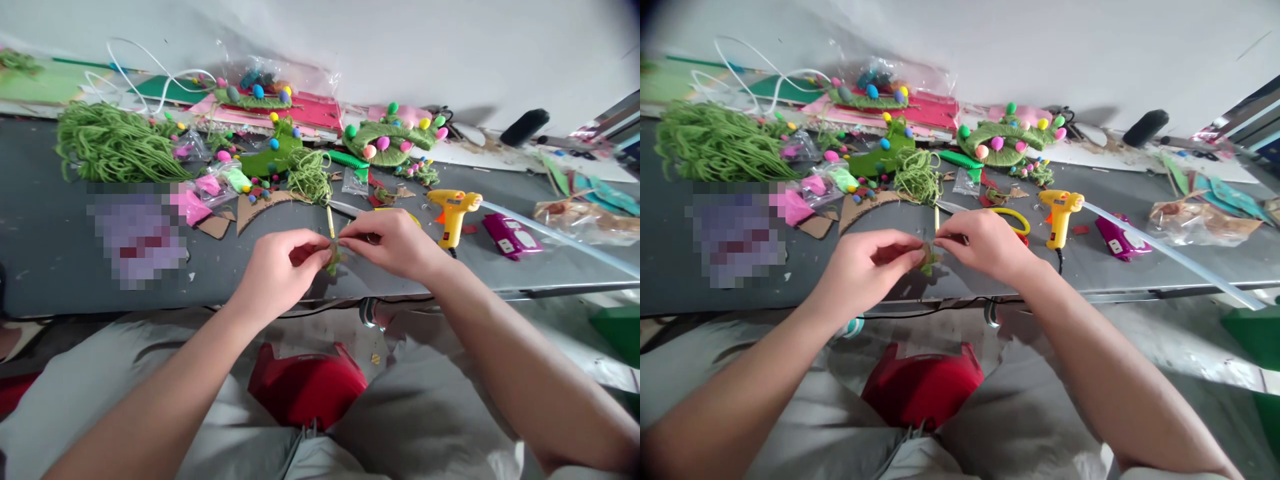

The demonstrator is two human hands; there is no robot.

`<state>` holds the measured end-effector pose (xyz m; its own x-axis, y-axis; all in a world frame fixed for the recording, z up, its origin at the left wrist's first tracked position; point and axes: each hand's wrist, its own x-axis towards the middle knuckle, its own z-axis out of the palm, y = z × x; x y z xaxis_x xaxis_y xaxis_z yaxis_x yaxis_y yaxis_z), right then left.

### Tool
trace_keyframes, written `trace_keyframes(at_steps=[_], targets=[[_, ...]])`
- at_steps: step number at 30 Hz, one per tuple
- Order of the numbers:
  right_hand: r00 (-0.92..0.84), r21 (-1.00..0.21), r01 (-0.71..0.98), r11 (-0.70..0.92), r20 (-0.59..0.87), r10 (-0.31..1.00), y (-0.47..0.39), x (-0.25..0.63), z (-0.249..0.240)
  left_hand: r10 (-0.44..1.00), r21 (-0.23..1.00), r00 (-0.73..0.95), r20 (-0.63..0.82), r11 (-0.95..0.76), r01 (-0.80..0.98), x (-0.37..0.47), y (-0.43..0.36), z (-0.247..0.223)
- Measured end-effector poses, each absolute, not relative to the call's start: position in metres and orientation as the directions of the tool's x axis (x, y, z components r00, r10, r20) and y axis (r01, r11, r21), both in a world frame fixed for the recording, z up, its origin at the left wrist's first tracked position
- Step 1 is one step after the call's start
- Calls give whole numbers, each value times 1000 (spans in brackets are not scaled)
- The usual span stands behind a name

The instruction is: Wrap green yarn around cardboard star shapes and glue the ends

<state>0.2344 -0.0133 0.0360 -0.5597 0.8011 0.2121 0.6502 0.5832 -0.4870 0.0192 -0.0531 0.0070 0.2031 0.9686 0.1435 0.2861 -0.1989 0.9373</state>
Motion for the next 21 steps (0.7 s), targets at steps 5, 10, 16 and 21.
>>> trace_keyframes(at_steps=[5, 10, 16, 21], targets=[[-507, -408, 744, 529, 171, 845, -28, 223, 43, 956, 882, 215, 197, -269, 388, 24, -52, -3], [-511, -461, 714, 528, 173, 842, -41, 213, 42, 981, 910, 106, 161, -189, 370, 25, -48, -4], [-600, -386, 677, 626, 203, 774, -45, 214, 33, 963, 919, -80, 258, -219, 329, 22, -47, 1], [-578, -416, 629, 657, 314, 753, -46, 215, 27, 937, 921, -150, 315, -264, 286, 13, -48, 8]])
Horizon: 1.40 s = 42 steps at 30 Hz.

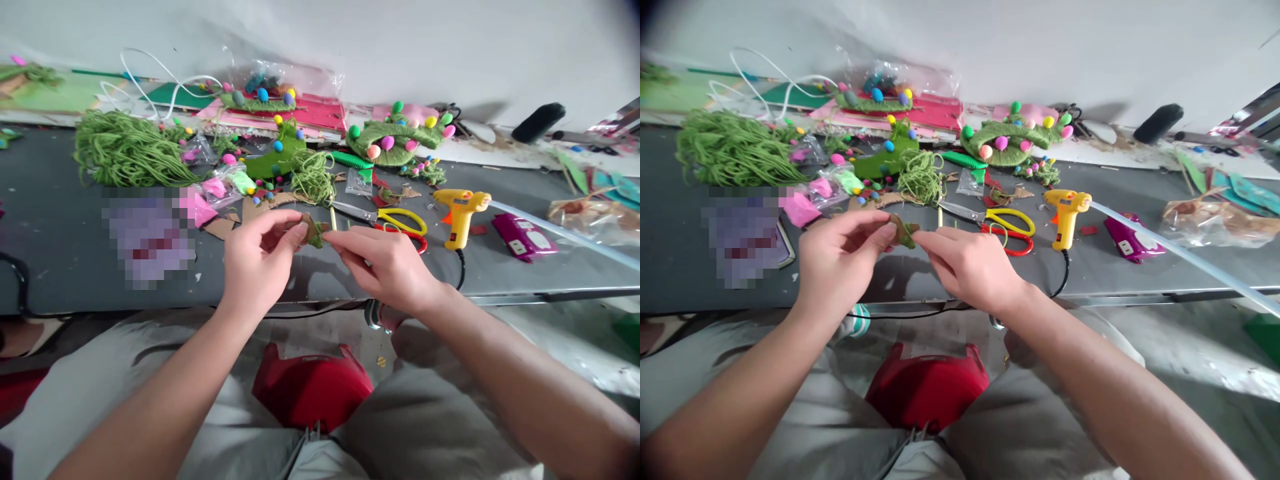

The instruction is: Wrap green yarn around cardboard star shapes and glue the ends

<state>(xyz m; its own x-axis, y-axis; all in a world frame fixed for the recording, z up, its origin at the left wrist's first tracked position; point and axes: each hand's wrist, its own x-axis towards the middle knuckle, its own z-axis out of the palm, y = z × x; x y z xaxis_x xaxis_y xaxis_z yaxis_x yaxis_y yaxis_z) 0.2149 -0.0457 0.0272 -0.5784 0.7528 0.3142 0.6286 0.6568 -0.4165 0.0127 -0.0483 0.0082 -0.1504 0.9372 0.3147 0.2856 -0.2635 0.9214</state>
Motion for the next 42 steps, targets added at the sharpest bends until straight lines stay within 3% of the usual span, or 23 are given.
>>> trace_keyframes(at_steps=[7, 10, 12, 15, 17, 21, 25, 29, 34, 39, 42], targets=[[-595, -383, 639, 667, 302, 745, -45, 208, 25, 962, 974, -150, 229, -226, 35, 9, -50, 7], [-586, -464, 584, 666, 327, 742, -43, 206, 26, 986, 975, -84, 142, -154, -159, 8, -51, 4], [-588, -558, 517, 649, 320, 743, -38, 207, 27, 996, 976, -23, 92, -94, -197, 6, -52, 5], [-607, -657, 452, 603, 269, 748, -27, 215, 28, 995, 994, 82, 48, -40, -103, 5, -55, 10], [-594, -671, 471, 572, 238, 768, -20, 223, 30, 991, 996, 120, 67, -74, 55, 6, -59, 14], [-553, -590, 569, 574, 242, 797, -21, 230, 38, 967, 893, 142, 212, -250, 374, 11, -69, 16], [-513, -517, 645, 563, 252, 820, -38, 223, 49, 946, 810, 142, 292, -324, 489, 14, -71, 14], [-503, -549, 638, 540, 235, 832, -54, 213, 48, 970, 867, 27, 243, -230, 441, 15, -68, 13], [-531, -510, 616, 600, 294, 795, -59, 210, 34, 986, 964, -70, 148, -128, 232, 11, -62, 14], [-528, -608, 555, 568, 271, 805, -53, 213, 28, 999, 999, -11, 38, -38, -38, 9, -58, 8], [-558, -691, 486, 535, 226, 799, -38, 219, 22, 999, 1000, 41, 8, -8, -2, 9, -54, 4]])
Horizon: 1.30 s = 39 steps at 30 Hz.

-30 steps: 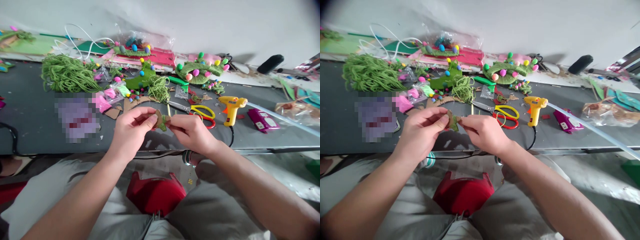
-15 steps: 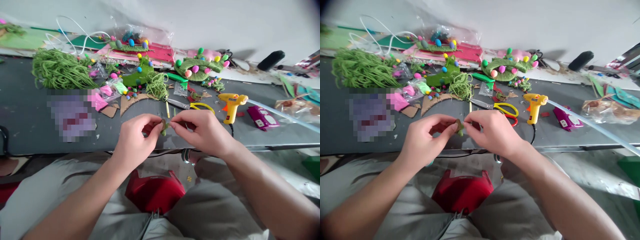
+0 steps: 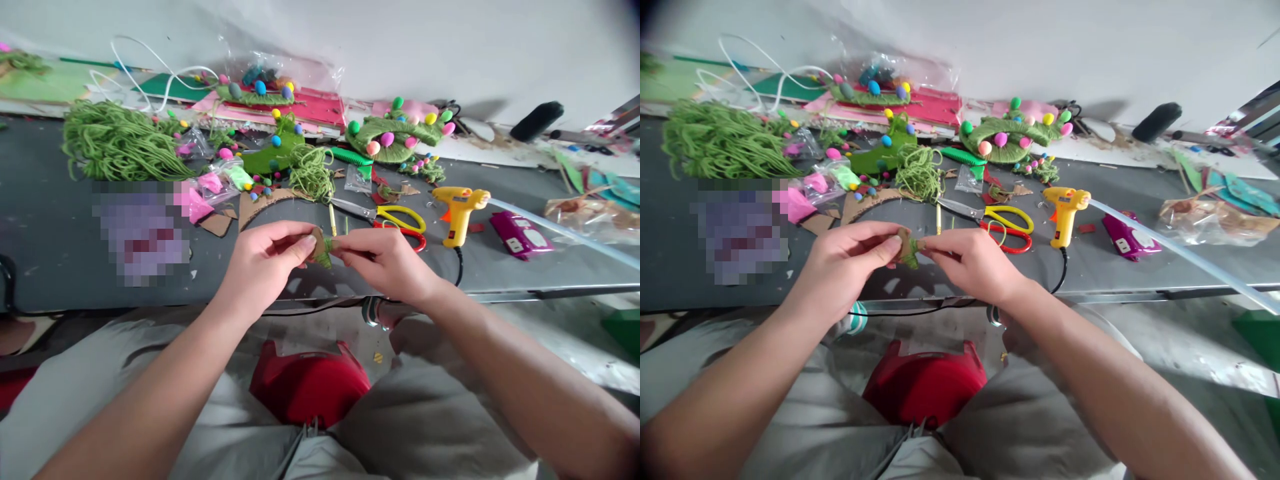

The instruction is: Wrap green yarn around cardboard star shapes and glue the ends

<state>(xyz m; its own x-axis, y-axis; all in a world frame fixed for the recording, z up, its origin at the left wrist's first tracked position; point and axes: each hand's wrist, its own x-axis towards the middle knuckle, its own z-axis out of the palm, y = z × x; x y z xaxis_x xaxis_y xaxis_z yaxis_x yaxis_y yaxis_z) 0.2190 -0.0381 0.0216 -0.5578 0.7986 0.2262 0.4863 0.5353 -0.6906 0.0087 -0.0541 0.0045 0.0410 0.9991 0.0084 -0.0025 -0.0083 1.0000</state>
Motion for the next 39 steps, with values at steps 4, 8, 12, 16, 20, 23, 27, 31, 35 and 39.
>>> trace_keyframes(at_steps=[4, 8, 12, 16, 20, 23, 27, 31, 35, 39], targets=[[-554, -620, 561, 548, 211, 805, -15, 231, 14, 995, 984, 95, 40, -55, 169, 11, -48, 2], [-577, -419, 680, 602, 201, 792, -9, 237, 20, 972, 894, 166, 168, -221, 390, 14, -46, -1], [-535, -260, 774, 577, 217, 816, -20, 230, 33, 945, 819, 190, 266, -325, 473, 17, -44, -3], [-523, -202, 798, 568, 238, 818, -32, 217, 38, 960, 876, 113, 255, -280, 393, 20, -35, -5], [-479, -237, 808, 539, 267, 836, -36, 208, 35, 980, 962, -9, 200, -195, 190, 23, -24, -3], [-466, -284, 795, 535, 278, 840, -37, 206, 33, 988, 991, -76, 131, -133, -21, 23, -19, -1], [-470, -451, 714, 536, 260, 844, -33, 211, 30, 997, 979, -66, 30, -43, -199, 21, -17, 0], [-554, -582, 598, 551, 197, 809, -18, 225, 28, 993, 996, 105, 46, -38, -83, 20, -19, -1], [-583, -526, 647, 552, 125, 803, -7, 240, 28, 946, 905, 265, 185, -269, 329, 21, -24, 0], [-534, -339, 780, 525, 76, 842, -13, 239, 34, 885, 694, 350, 307, -460, 554, 25, -31, -4]])
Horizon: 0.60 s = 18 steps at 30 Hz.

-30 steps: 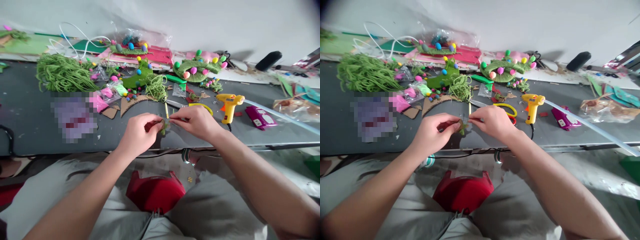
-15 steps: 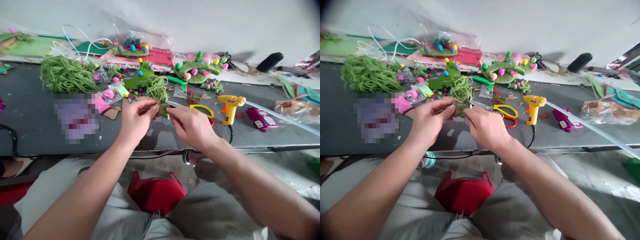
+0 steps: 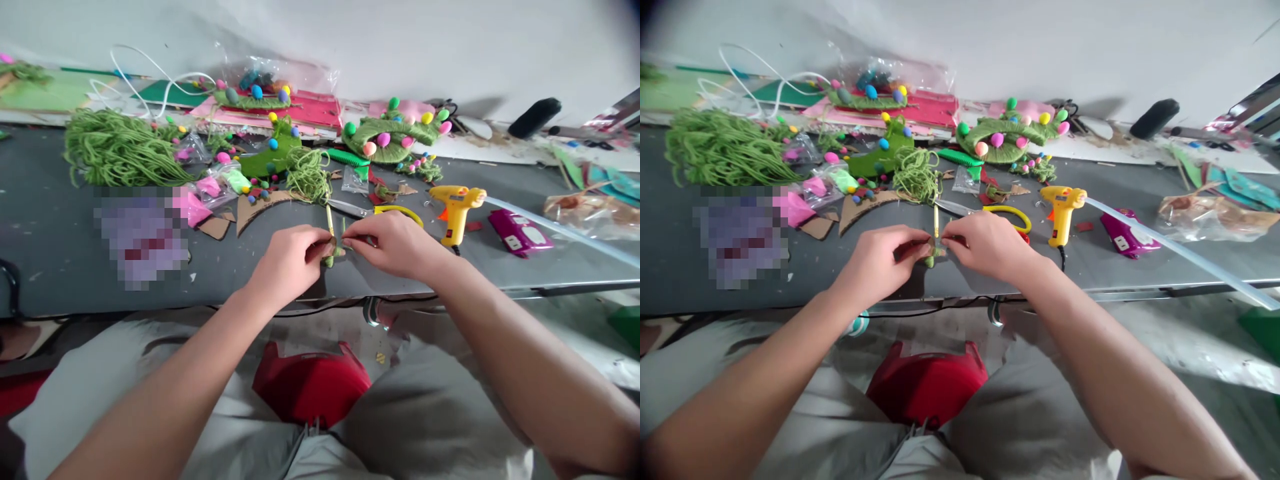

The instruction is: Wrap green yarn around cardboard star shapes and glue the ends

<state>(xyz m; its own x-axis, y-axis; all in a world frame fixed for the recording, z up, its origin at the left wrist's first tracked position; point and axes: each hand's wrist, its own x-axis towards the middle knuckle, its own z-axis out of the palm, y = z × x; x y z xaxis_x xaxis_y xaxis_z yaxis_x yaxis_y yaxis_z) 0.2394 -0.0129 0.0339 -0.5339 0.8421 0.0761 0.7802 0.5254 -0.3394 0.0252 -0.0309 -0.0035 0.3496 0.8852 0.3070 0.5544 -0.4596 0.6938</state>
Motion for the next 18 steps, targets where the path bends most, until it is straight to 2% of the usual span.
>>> trace_keyframes(at_steps=[3, 5, 8, 11, 15, 18], targets=[[-507, -313, 800, 511, 101, 856, -23, 232, 38, 894, 698, 311, 323, -447, 559, 27, -32, -7], [-505, -337, 789, 514, 120, 855, -30, 226, 39, 923, 770, 235, 303, -383, 510, 27, -31, -9], [-517, -343, 777, 528, 130, 846, -36, 222, 36, 975, 919, 82, 204, -220, 328, 27, -27, -10], [-536, -327, 775, 541, 114, 836, -38, 221, 32, 996, 992, -5, 85, -84, 93, 27, -22, -10], [-542, -393, 748, 535, 103, 834, -32, 226, 29, 1000, 996, 16, 17, -15, -91, 26, -19, -10], [-574, -474, 691, 546, 99, 813, -22, 234, 27, 990, 999, 139, -3, 10, -49, 23, -20, -10]])
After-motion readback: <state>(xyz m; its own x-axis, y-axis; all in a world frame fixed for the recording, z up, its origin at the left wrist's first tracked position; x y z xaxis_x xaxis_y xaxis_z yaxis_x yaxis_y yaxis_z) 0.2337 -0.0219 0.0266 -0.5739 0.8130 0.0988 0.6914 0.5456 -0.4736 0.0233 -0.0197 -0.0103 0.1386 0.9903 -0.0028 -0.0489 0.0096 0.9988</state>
